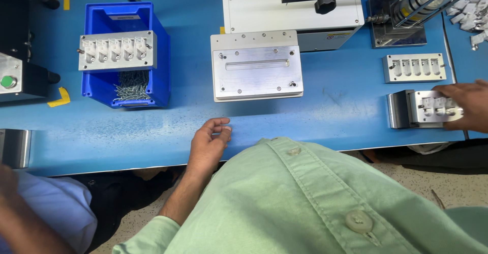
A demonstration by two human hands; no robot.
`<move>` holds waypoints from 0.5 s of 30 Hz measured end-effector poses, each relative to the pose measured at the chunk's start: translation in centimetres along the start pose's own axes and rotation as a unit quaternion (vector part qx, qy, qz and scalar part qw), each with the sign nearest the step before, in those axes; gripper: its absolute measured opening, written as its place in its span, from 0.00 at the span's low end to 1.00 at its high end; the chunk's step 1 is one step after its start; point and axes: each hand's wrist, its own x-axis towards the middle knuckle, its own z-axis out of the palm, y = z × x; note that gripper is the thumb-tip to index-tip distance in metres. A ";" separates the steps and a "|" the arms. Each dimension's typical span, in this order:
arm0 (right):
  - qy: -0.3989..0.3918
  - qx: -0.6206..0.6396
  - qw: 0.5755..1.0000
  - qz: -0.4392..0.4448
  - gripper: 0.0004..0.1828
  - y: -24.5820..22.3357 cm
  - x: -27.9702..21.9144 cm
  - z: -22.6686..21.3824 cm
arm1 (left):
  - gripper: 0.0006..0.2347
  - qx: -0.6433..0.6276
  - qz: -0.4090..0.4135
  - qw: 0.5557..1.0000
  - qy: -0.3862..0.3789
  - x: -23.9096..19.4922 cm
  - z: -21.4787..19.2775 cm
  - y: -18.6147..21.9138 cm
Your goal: The person places a white plastic component into a metal jig, then picks up small metal screws from a blue bin and inserts them into the component. The person repeats this process, moving completed components aside and loading new ones into the jig.
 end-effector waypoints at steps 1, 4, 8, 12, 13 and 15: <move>0.013 -0.004 1.000 -0.013 0.59 0.8 0.1 0.0 | 0.14 -0.021 0.011 1.000 -0.003 0.2 -0.1 0.0; 0.201 0.140 0.964 -0.103 0.70 2.2 -0.7 -3.0 | 0.17 -0.088 0.015 0.996 0.001 0.5 -0.7 0.4; 0.185 0.056 0.981 -0.019 0.64 -4.7 -5.2 -12.9 | 0.20 -0.199 -0.005 0.980 0.001 0.6 -1.0 2.0; 0.320 0.285 0.884 -0.184 0.52 -14.9 -11.6 -25.4 | 0.29 -0.260 0.003 0.965 -0.025 0.8 -1.1 3.9; 0.348 0.299 0.861 -0.218 0.51 -17.6 -12.6 -28.0 | 0.31 -0.260 0.002 0.965 -0.029 0.8 -1.1 4.3; 0.373 0.314 0.835 -0.253 0.50 -21.6 -13.8 -32.1 | 0.33 -0.247 0.004 0.969 -0.034 0.9 -1.2 4.8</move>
